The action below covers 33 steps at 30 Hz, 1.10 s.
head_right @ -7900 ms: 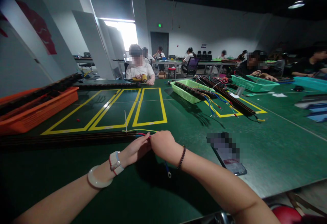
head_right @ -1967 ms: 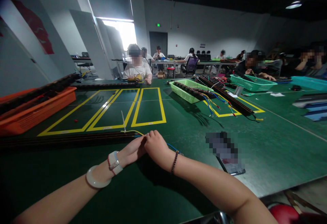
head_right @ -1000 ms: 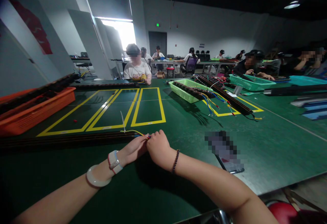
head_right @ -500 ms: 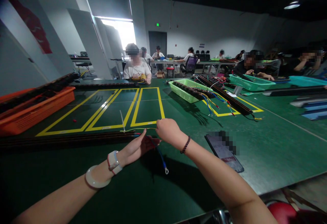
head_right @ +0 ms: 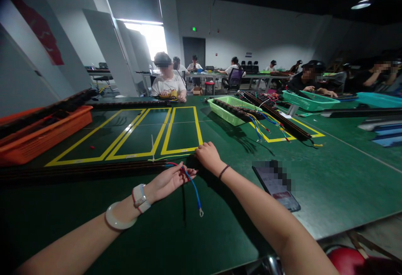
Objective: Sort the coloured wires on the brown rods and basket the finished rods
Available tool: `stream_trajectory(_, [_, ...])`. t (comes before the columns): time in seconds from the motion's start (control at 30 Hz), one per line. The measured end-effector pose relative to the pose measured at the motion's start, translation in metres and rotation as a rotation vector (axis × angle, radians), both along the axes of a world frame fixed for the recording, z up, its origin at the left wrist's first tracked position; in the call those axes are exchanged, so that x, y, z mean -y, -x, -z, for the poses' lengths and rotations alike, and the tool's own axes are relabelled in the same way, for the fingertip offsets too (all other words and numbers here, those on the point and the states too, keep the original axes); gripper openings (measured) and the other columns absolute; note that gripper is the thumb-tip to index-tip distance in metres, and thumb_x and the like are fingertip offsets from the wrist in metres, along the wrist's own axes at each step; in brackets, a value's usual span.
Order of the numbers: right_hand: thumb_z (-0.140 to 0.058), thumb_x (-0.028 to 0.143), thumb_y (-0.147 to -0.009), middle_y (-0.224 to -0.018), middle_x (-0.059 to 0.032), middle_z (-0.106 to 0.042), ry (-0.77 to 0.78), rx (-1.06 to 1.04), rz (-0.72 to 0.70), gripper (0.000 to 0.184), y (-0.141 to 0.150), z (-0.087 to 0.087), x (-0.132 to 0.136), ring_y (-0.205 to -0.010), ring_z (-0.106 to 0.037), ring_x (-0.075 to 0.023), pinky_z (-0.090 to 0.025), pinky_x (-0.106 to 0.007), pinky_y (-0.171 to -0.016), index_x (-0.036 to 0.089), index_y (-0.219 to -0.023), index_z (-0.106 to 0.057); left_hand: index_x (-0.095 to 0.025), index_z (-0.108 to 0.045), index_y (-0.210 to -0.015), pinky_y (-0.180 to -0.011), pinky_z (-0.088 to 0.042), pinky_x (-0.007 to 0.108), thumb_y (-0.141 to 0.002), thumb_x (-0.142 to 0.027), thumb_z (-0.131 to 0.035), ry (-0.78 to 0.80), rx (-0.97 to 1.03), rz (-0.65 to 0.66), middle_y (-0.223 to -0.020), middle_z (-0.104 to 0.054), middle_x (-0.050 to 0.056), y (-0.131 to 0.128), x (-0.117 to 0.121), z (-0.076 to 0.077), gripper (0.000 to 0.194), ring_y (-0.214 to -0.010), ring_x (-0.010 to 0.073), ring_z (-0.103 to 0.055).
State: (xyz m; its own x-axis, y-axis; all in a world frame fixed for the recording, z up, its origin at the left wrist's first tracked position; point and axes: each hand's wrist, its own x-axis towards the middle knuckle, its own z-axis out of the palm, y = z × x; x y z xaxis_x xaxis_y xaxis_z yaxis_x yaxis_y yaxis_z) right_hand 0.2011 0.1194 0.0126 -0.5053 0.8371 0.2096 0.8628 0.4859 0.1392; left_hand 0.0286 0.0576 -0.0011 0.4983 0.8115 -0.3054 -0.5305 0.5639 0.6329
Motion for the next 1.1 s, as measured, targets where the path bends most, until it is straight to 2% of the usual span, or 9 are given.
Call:
stream_trajectory(0.13, [-0.049,0.033,-0.091,-0.096,-0.0091,-0.064,0.054,0.038,-0.007,0.024,0.001,-0.007,0.005,-0.093,-0.056,-0.0192,-0.033,-0.029,-0.079,0.016,-0.095,-0.066,-0.007,-0.057,-0.079,-0.092,-0.045,0.036,-0.091,-0.021,-0.044,-0.011,-0.014,0.000,-0.089,-0.067,0.016,0.001,-0.001,0.002,0.022,-0.092,0.0213,-0.064])
stream_trajectory(0.3, [-0.049,0.041,-0.091,-0.092,-0.0084,-0.064,0.046,-0.021,-0.035,0.031,0.011,-0.038,0.027,-0.088,-0.059,-0.0189,-0.036,-0.028,-0.075,0.015,-0.094,-0.065,-0.009,-0.060,-0.082,-0.081,-0.049,0.032,-0.090,-0.017,-0.045,-0.012,-0.027,-0.028,-0.077,-0.066,0.010,0.001,-0.005,0.009,0.019,-0.073,0.0162,-0.064])
stream_trajectory(0.43, [-0.044,0.048,-0.091,-0.084,-0.0088,-0.064,0.032,-0.023,-0.125,0.040,0.027,-0.057,0.058,-0.079,-0.060,-0.0193,-0.038,-0.028,-0.071,0.014,-0.086,-0.064,-0.011,-0.061,-0.079,-0.077,-0.049,0.030,-0.087,-0.012,-0.047,-0.013,-0.014,-0.022,-0.075,-0.065,0.007,0.002,-0.004,0.009,0.017,-0.070,0.0153,-0.062])
stream_trajectory(0.53, [-0.049,0.056,-0.086,-0.083,-0.0105,-0.064,0.042,0.023,-0.137,0.046,0.037,-0.057,0.079,-0.079,-0.060,-0.0220,-0.040,-0.031,-0.070,0.013,-0.088,-0.064,-0.012,-0.060,-0.074,-0.065,-0.047,0.023,-0.086,-0.015,-0.051,0.000,-0.016,0.004,-0.072,-0.064,0.004,0.003,-0.002,0.007,0.016,-0.060,0.0108,-0.058])
stream_trajectory(0.63, [-0.057,0.048,-0.084,-0.087,-0.0129,-0.065,0.057,0.102,-0.095,0.039,0.043,-0.047,0.091,-0.081,-0.060,-0.0239,-0.042,-0.032,-0.068,0.011,-0.096,-0.063,-0.011,-0.060,-0.074,-0.059,-0.045,0.022,-0.089,-0.022,-0.049,0.003,-0.032,0.055,-0.070,-0.063,0.005,0.003,-0.002,0.006,0.021,-0.057,0.0107,-0.056])
stream_trajectory(0.73, [-0.053,0.023,-0.087,-0.091,-0.0136,-0.064,0.068,0.153,-0.063,0.020,0.045,-0.040,0.094,-0.081,-0.060,-0.0234,-0.042,-0.033,-0.068,0.010,-0.098,-0.063,-0.010,-0.059,-0.075,-0.067,-0.048,0.026,-0.090,-0.025,-0.046,0.021,-0.019,0.072,-0.072,-0.064,0.008,0.003,-0.003,0.007,0.025,-0.064,0.0138,-0.060])
stream_trajectory(0.8, [-0.048,0.013,-0.086,-0.092,-0.0136,-0.064,0.077,0.153,-0.050,0.019,0.045,-0.040,0.094,-0.083,-0.060,-0.0232,-0.043,-0.033,-0.069,0.011,-0.098,-0.063,-0.010,-0.059,-0.076,-0.072,-0.048,0.026,-0.090,-0.025,-0.047,0.030,-0.016,0.067,-0.075,-0.065,0.009,0.002,-0.002,0.006,0.024,-0.069,0.0145,-0.062])
stream_trajectory(1.0, [-0.050,0.014,-0.084,-0.089,-0.0149,-0.064,0.042,0.124,0.015,0.015,0.038,-0.052,0.083,-0.082,-0.060,-0.0247,-0.044,-0.033,-0.068,0.011,-0.090,-0.063,-0.011,-0.061,-0.083,-0.086,-0.046,0.033,-0.089,-0.028,-0.049,-0.053,-0.027,0.032,-0.087,-0.067,0.010,0.001,0.004,-0.001,0.022,-0.083,0.0175,-0.063])
stream_trajectory(1.1, [-0.048,0.019,-0.087,-0.087,-0.0165,-0.064,0.026,0.096,0.084,0.018,0.032,-0.049,0.070,-0.080,-0.062,-0.0244,-0.045,-0.032,-0.067,0.010,-0.090,-0.063,-0.011,-0.061,-0.086,-0.087,-0.047,0.035,-0.089,-0.027,-0.050,-0.068,-0.035,0.028,-0.085,-0.067,0.010,0.000,0.003,0.001,0.020,-0.082,0.0181,-0.063])
